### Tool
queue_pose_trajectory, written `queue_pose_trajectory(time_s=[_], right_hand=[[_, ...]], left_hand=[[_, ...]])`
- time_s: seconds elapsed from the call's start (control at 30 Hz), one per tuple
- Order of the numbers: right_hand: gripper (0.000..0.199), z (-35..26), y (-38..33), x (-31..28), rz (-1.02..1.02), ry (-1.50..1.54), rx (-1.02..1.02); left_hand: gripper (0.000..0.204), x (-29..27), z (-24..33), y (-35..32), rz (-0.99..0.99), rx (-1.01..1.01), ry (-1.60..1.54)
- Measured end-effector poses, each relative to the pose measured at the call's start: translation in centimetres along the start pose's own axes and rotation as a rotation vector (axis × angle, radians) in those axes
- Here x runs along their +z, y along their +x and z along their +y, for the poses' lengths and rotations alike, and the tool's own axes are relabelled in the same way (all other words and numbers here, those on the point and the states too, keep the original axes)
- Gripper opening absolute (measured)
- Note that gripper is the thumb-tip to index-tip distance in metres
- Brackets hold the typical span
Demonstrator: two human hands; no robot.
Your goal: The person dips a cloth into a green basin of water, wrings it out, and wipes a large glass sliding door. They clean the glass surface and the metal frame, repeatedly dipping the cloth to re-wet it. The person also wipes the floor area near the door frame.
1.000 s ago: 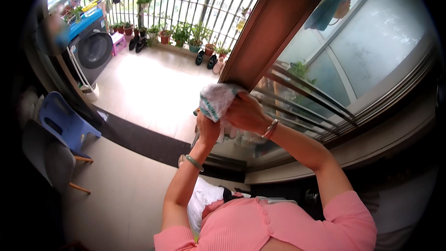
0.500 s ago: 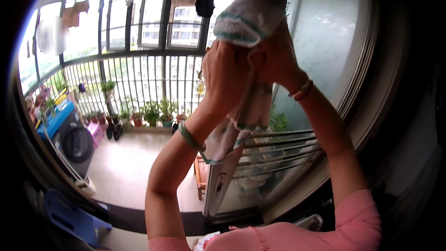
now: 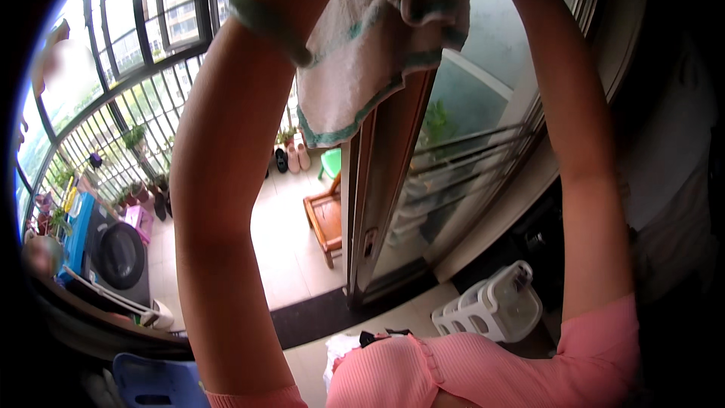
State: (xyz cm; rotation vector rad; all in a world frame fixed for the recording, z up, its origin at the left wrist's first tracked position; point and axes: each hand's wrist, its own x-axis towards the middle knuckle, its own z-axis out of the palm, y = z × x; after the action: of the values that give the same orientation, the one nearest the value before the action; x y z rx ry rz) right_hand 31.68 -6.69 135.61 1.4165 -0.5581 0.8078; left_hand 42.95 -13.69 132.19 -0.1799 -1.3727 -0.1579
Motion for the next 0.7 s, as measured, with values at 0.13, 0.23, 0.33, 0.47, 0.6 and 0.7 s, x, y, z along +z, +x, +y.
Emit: queue_pose_trajectory(time_s=[0.13,0.23,0.33,0.47,0.6,0.7], right_hand=[[0.033,-6.3,-4.3,-2.5,-0.075,-0.061,-0.044],[0.041,-12.3,-11.4,-3.5,-0.188,0.021,0.101],[0.029,-18.8,-15.9,-6.5,-0.261,0.082,0.313],[0.037,-28.6,-25.6,-7.4,-0.573,0.094,0.563],[0.03,-37.0,-34.9,-11.4,-0.845,0.194,0.731],[0.032,-41.7,-37.5,-13.6,-0.895,0.254,0.877]], left_hand=[[0.032,-2.5,3.3,-7.5,0.018,-0.138,-0.104],[0.03,-3.8,4.4,-17.1,-0.061,-0.269,-0.031],[0.022,-4.7,4.4,-26.5,-0.11,-0.386,0.118],[0.041,-9.8,5.2,-38.1,-0.28,-0.4,0.244],[0.041,-12.7,6.9,-51.3,-0.535,-0.663,0.249],[0.044,-14.1,9.5,-56.3,-0.667,-0.761,0.272]])
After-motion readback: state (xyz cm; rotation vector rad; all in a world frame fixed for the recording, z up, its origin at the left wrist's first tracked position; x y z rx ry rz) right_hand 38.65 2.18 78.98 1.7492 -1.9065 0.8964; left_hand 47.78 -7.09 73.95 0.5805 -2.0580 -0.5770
